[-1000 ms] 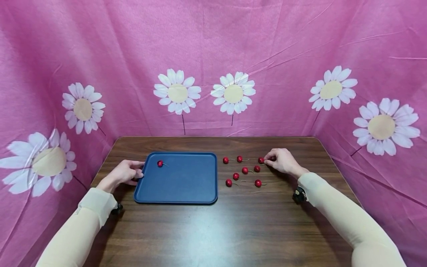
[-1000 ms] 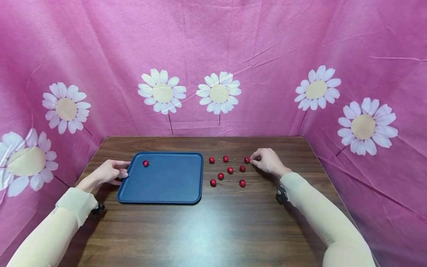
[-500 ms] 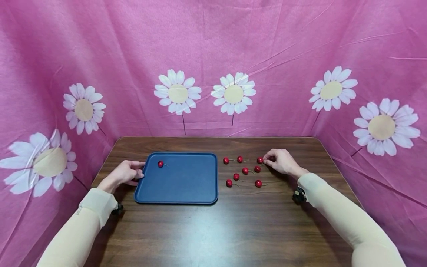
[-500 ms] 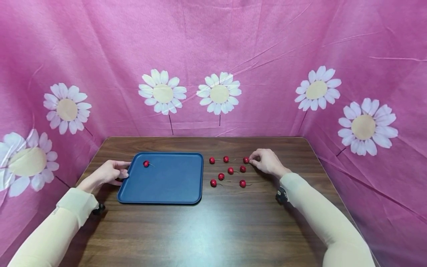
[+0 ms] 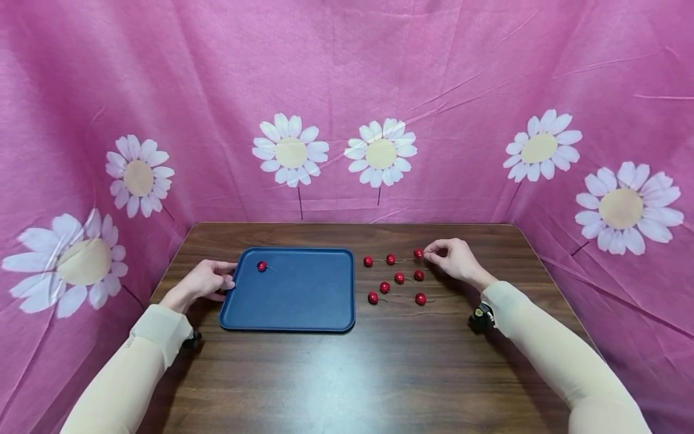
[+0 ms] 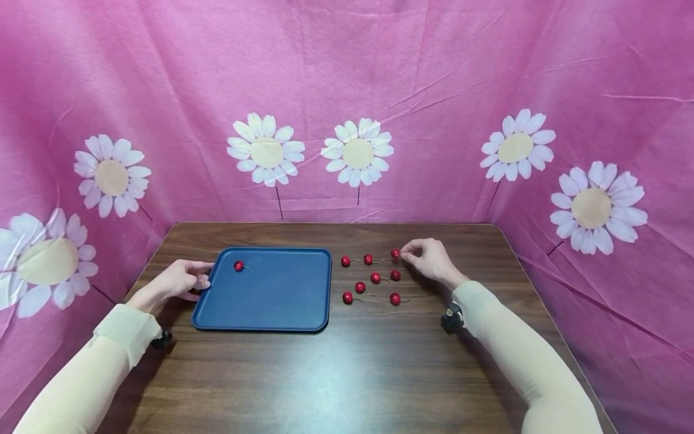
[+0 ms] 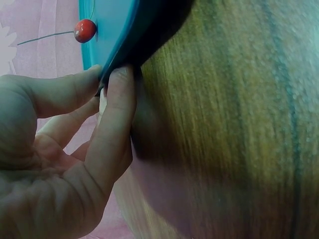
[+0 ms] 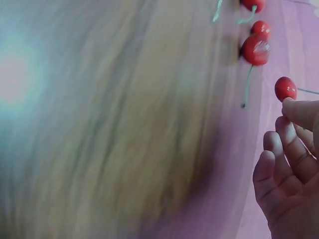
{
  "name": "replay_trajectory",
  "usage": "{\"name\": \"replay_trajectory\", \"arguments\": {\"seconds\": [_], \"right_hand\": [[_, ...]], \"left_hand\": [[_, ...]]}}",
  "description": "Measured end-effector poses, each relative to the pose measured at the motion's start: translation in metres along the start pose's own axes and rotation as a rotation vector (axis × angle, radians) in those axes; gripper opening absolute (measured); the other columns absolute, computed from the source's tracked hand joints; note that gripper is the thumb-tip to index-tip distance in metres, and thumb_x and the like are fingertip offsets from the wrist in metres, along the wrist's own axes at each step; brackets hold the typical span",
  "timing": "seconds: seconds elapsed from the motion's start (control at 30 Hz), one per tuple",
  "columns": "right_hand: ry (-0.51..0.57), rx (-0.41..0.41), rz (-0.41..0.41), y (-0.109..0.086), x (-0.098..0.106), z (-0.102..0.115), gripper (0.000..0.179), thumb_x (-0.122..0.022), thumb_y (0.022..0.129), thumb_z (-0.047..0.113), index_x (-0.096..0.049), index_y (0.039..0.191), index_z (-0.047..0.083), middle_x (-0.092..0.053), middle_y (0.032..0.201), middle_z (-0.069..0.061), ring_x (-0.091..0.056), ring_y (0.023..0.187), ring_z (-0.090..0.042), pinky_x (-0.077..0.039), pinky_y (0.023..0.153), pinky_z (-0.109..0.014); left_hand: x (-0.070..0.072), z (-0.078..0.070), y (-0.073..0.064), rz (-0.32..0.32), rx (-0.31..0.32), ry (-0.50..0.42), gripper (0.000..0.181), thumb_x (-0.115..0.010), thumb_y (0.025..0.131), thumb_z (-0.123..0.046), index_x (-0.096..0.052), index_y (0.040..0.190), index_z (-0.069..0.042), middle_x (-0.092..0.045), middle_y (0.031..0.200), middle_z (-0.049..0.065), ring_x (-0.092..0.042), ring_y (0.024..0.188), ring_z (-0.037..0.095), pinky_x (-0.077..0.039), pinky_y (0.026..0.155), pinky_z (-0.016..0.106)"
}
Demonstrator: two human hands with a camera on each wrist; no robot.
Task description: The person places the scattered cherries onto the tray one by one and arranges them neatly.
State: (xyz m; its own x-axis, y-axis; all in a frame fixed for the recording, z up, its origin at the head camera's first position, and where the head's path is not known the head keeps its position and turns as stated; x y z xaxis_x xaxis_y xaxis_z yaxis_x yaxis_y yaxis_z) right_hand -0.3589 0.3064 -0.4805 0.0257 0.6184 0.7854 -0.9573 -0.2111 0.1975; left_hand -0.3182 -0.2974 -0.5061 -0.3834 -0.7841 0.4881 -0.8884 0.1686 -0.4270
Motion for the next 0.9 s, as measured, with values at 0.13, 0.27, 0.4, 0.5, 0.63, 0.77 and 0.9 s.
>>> {"name": "replay_trajectory", "arguments": {"seconds": [0.13,0.27,0.4,0.5,0.63,0.77,0.9], "right_hand": [[0.083,-0.032,-0.007,0.003,-0.004,0.006,0.008,-0.082,0.102,0.014,-0.087,0.104,0.008,-0.085,0.097,-0.012,-0.064,0.076,-0.002,-0.051,0.071,-0.018],[0.142,-0.052,-0.014,0.006,-0.010,0.011,0.011,-0.082,0.103,0.017,-0.087,0.106,0.007,-0.085,0.097,-0.014,-0.063,0.073,-0.002,-0.050,0.067,-0.017],[0.169,-0.051,-0.041,0.012,-0.012,0.020,0.012,-0.083,0.102,0.018,-0.087,0.107,0.008,-0.085,0.097,-0.014,-0.063,0.076,0.000,-0.050,0.069,-0.015],[0.188,-0.045,-0.059,0.017,-0.014,0.029,0.011,-0.083,0.102,0.017,-0.088,0.106,0.007,-0.085,0.099,-0.016,-0.064,0.076,-0.001,-0.050,0.069,-0.015],[0.210,-0.029,-0.064,0.023,-0.018,0.043,0.010,-0.083,0.102,0.015,-0.088,0.106,0.007,-0.085,0.101,-0.018,-0.065,0.076,-0.002,-0.051,0.069,-0.014],[0.232,-0.007,-0.069,0.030,-0.025,0.060,0.009,-0.083,0.102,0.014,-0.088,0.106,0.007,-0.086,0.101,-0.015,-0.066,0.077,-0.003,-0.052,0.069,-0.014],[0.265,0.005,-0.064,0.037,-0.034,0.076,0.010,-0.083,0.101,0.014,-0.088,0.106,0.007,-0.086,0.100,-0.015,-0.067,0.076,-0.007,-0.053,0.066,-0.016]], "left_hand": [[0.000,0.000,0.000,0.000,-0.010,-0.001,0.068,-0.068,0.106,0.004,-0.041,0.168,0.009,-0.067,0.093,0.006,-0.070,0.098,0.017,-0.072,0.094,0.053],[0.000,0.000,0.001,0.002,-0.014,0.003,0.068,-0.068,0.106,0.003,-0.042,0.168,0.008,-0.068,0.093,0.006,-0.070,0.099,0.017,-0.072,0.095,0.053],[-0.001,-0.001,0.002,0.000,-0.005,-0.007,0.069,-0.068,0.105,0.005,-0.040,0.169,0.009,-0.067,0.095,0.005,-0.070,0.096,0.015,-0.072,0.094,0.053],[-0.001,0.000,0.003,0.003,-0.001,-0.035,0.071,-0.068,0.104,0.007,-0.039,0.169,0.010,-0.066,0.095,0.005,-0.069,0.094,0.013,-0.073,0.092,0.051],[-0.001,0.001,0.003,0.011,-0.010,-0.054,0.071,-0.067,0.104,0.009,-0.037,0.168,0.011,-0.065,0.092,0.002,-0.068,0.090,0.011,-0.073,0.090,0.049],[-0.001,0.000,0.001,0.010,-0.021,-0.054,0.071,-0.066,0.104,0.010,-0.037,0.168,0.012,-0.062,0.088,0.000,-0.065,0.088,0.012,-0.073,0.090,0.049],[-0.002,0.000,0.001,0.009,-0.022,-0.059,0.072,-0.066,0.103,0.010,-0.036,0.169,0.012,-0.062,0.088,-0.001,-0.065,0.089,0.012,-0.073,0.089,0.048]]}}
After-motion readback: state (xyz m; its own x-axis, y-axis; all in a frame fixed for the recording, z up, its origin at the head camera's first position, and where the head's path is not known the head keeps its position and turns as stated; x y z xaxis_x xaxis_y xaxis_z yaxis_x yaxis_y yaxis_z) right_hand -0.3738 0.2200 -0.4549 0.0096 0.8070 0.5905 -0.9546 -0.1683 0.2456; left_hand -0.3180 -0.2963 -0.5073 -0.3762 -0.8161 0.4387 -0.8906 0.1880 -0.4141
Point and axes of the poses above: each hand's wrist, its own y-axis towards the middle knuckle, its own x-axis out of the back of the hand, z = x × y, the point moved 9 cm from there along y, towards the middle knuckle
